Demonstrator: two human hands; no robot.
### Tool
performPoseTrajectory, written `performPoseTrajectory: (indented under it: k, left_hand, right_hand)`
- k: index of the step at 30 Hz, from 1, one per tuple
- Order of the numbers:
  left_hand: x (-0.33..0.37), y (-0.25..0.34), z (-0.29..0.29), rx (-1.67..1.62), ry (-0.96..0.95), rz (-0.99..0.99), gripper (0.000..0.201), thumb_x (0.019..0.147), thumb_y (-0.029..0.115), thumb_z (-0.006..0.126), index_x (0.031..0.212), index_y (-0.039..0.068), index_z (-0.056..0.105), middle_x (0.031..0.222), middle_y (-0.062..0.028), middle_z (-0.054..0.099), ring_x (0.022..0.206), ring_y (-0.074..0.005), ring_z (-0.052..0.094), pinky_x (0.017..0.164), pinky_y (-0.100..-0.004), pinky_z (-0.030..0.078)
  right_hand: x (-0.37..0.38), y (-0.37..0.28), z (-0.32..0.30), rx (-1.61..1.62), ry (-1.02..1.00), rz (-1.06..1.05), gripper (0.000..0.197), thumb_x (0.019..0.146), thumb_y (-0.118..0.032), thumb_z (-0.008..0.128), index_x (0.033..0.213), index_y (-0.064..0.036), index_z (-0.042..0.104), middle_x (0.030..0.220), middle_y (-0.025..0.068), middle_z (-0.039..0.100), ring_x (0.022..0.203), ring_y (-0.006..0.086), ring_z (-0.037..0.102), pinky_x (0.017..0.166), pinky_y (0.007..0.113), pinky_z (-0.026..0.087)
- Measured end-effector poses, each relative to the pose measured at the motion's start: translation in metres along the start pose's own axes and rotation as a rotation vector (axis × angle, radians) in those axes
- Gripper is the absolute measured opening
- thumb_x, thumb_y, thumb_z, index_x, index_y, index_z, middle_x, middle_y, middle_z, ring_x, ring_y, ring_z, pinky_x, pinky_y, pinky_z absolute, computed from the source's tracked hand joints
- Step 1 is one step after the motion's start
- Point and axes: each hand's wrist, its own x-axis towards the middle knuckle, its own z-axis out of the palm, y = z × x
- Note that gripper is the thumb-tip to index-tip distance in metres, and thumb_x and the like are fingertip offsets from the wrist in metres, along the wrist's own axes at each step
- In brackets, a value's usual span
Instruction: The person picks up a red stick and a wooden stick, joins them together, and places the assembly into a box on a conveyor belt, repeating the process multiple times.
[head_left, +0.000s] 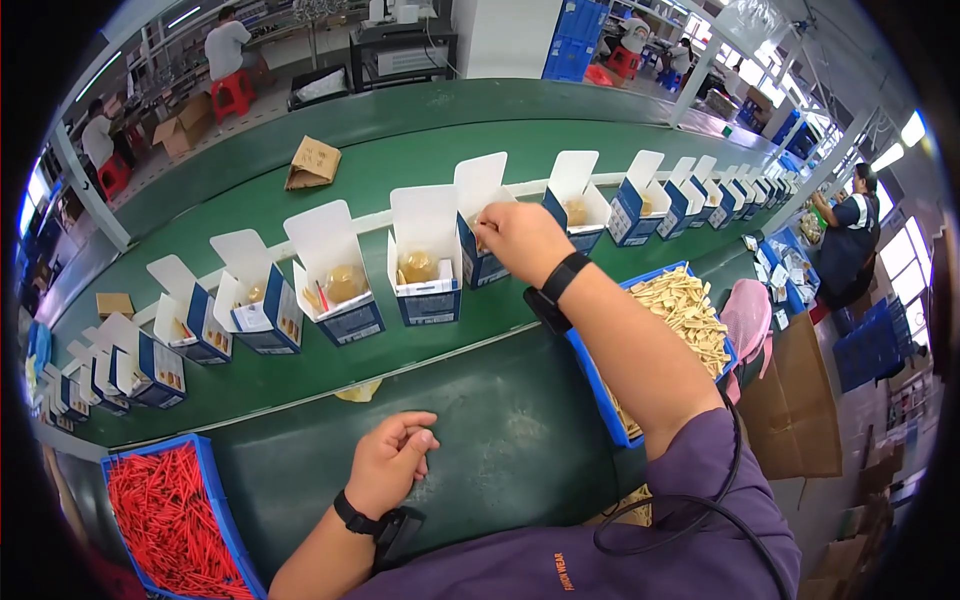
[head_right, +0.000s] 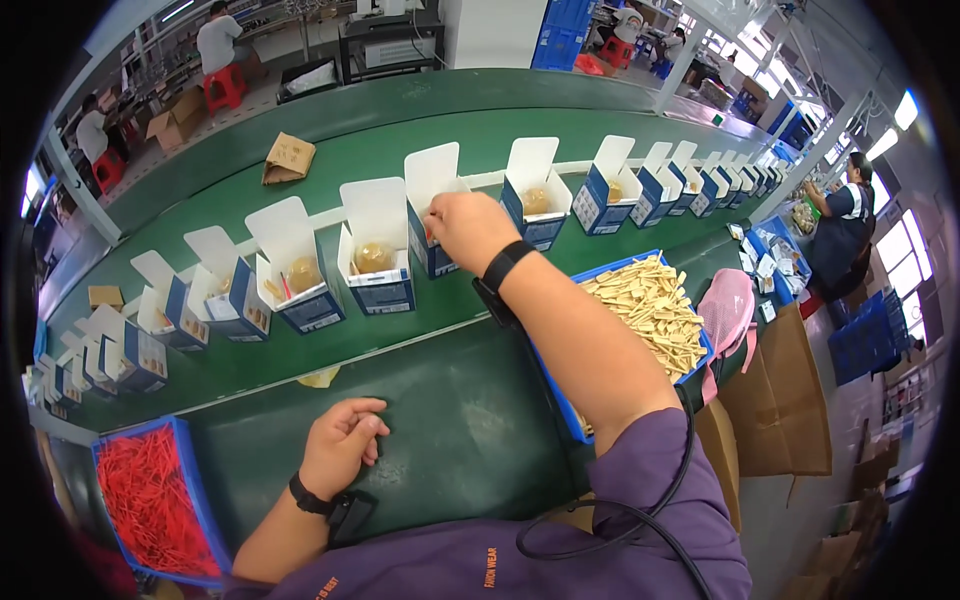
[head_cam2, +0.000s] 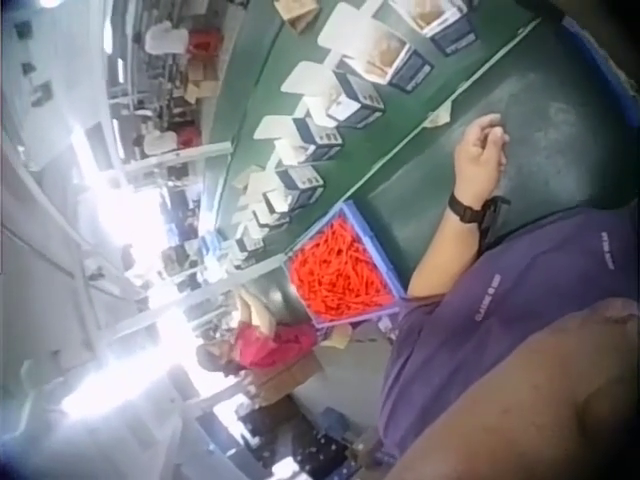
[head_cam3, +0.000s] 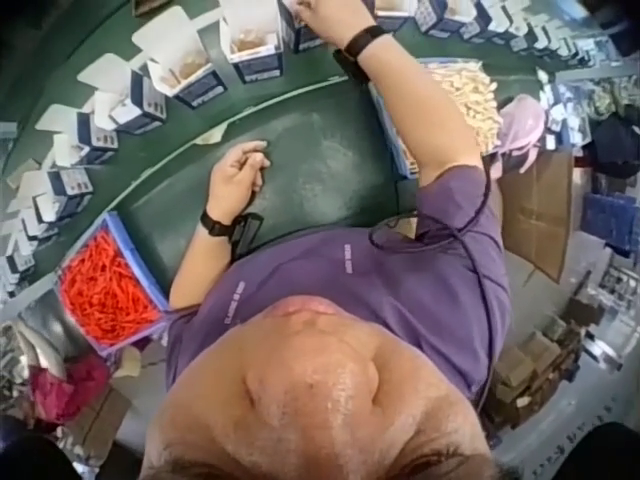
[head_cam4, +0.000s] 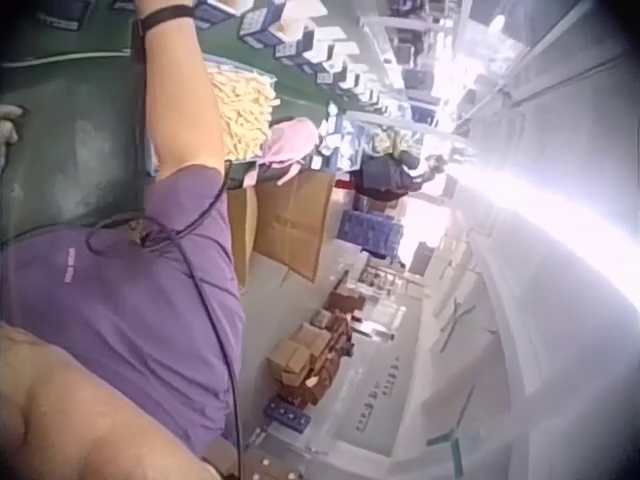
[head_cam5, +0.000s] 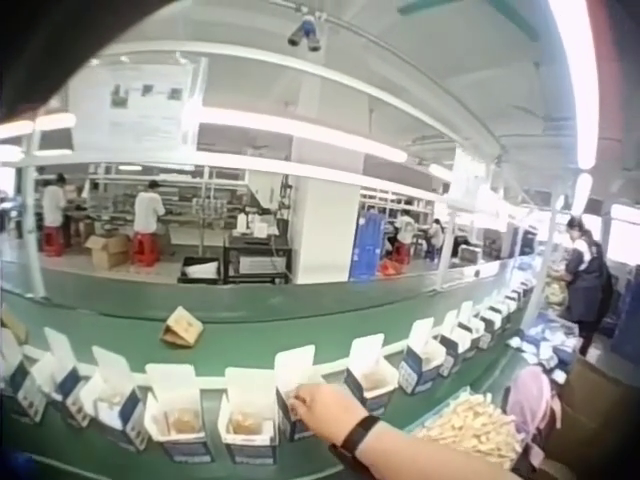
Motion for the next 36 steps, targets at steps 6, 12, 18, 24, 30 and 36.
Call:
performPoseTrajectory:
  k: [6,12,18,24,30,36]
  left_hand:
    - [0.021,0.004,0.017,0.028,0.005,0.017,0.025,0.099,0.009,0.059,0.121,0.000,0.061,0.091,-0.0066,0.068,0.062,-0.0066,0.057,0.055,-0.0213,0.049]
    - [0.044,0.007,0.057,0.071,0.049,0.027,0.024,0.099,0.008,0.057,0.121,-0.001,0.060,0.091,-0.0091,0.068,0.061,-0.0072,0.057,0.053,-0.0212,0.048]
    - [0.068,-0.001,0.109,0.062,0.037,0.056,0.023,0.099,0.006,0.057,0.121,-0.002,0.060,0.091,-0.0085,0.068,0.062,-0.0075,0.057,0.053,-0.0218,0.049]
    - [0.085,-0.013,0.151,0.010,0.068,0.107,0.022,0.100,0.004,0.055,0.120,-0.004,0.060,0.090,-0.0106,0.067,0.061,-0.0084,0.057,0.053,-0.0222,0.048]
    - [0.080,-0.013,0.175,0.052,0.055,0.123,0.022,0.100,0.005,0.055,0.120,-0.003,0.060,0.090,-0.0102,0.066,0.060,-0.0086,0.056,0.052,-0.0223,0.048]
    - [0.059,-0.014,0.160,0.043,0.048,0.128,0.022,0.099,0.006,0.055,0.120,-0.002,0.060,0.090,-0.0097,0.066,0.060,-0.0086,0.056,0.052,-0.0222,0.048]
  right_hand:
    - [-0.015,0.020,-0.007,0.048,0.017,0.025,0.019,0.089,-0.023,0.066,0.087,-0.0045,0.071,0.081,0.0170,0.070,0.076,0.0348,0.067,0.070,0.042,0.053]
    - [-0.031,0.059,-0.022,0.071,0.083,-0.011,0.019,0.089,-0.022,0.066,0.085,-0.0041,0.070,0.080,0.0180,0.068,0.076,0.0369,0.066,0.071,0.044,0.053]
    - [-0.039,0.116,-0.038,0.070,0.141,-0.102,0.017,0.089,-0.018,0.063,0.082,-0.0029,0.067,0.079,0.0188,0.067,0.078,0.0377,0.065,0.071,0.046,0.053]
    - [-0.055,0.150,-0.050,0.058,0.150,-0.123,0.014,0.089,-0.016,0.062,0.084,-0.0045,0.068,0.080,0.0190,0.067,0.079,0.0371,0.066,0.070,0.047,0.053]
    - [-0.065,0.147,-0.053,-0.200,-0.006,-0.081,0.018,0.090,-0.020,0.059,0.086,-0.0066,0.070,0.083,0.0186,0.069,0.080,0.0367,0.068,0.070,0.046,0.055]
    - [-0.035,0.115,-0.060,-0.346,-0.225,-0.094,0.023,0.092,-0.023,0.057,0.087,-0.0060,0.071,0.086,0.0173,0.071,0.082,0.0358,0.070,0.070,0.045,0.055]
